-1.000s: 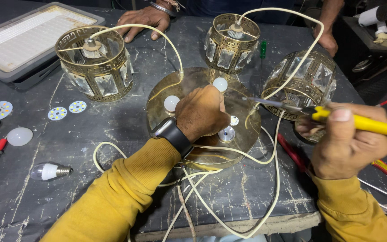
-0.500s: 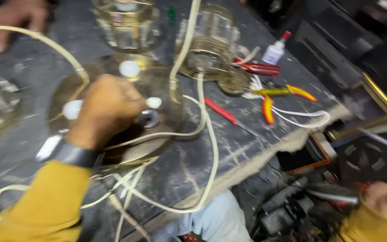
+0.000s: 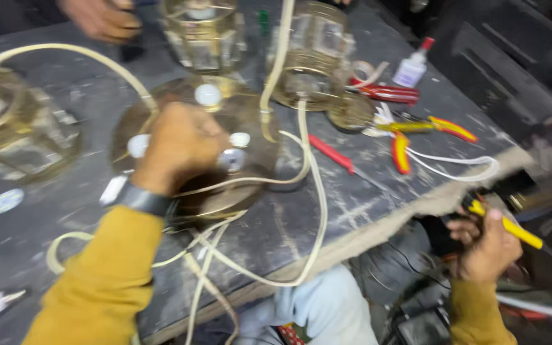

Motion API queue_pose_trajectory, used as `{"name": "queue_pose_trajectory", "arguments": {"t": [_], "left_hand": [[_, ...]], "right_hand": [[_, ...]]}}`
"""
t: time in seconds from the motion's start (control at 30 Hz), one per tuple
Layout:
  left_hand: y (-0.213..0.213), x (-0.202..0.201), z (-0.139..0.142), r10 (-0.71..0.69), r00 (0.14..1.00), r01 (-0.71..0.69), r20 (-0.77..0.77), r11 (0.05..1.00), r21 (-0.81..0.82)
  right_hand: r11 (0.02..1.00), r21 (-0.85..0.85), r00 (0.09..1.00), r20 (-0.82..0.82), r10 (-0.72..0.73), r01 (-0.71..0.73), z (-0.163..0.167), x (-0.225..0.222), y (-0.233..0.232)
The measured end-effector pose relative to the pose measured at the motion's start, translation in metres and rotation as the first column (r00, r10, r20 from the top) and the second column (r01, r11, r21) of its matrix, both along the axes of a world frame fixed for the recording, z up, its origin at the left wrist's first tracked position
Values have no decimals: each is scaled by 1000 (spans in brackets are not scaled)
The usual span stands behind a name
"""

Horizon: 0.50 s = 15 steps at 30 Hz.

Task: The person repairs a brass ceiling light fixture on a workbench. They twist small components and wires onto the fixture base by hand, apply adhesive from a glue bottle to a fitting, use a soldering iron on the fixture, and continue adjusting the wiring and bulb holders while another person holds the fixture steady.

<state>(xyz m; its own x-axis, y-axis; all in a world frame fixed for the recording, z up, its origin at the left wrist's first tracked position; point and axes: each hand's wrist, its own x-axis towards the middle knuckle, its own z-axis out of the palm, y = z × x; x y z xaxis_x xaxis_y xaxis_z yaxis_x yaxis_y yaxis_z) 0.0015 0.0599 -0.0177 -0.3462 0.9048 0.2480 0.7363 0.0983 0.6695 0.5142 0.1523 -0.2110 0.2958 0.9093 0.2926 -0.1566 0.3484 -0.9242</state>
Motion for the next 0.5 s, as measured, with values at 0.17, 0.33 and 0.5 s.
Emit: {"name": "queue_pose_trajectory", "arguments": {"t": [0.17,0.33,0.5], "left_hand": [[-5,2,6,58,997,-59,42,998,20],[-8,6,12,78,997,-78,29,997,18],[-11,8,13,91,995,-90,46,995,-30]], "right_hand": [[960,-278,974,225,35,30,-61,-24,-29],[958,276,990,133,44,-80,1,-52,-25],[767,335,764,575,293,-547,168,-177,-29]]}}
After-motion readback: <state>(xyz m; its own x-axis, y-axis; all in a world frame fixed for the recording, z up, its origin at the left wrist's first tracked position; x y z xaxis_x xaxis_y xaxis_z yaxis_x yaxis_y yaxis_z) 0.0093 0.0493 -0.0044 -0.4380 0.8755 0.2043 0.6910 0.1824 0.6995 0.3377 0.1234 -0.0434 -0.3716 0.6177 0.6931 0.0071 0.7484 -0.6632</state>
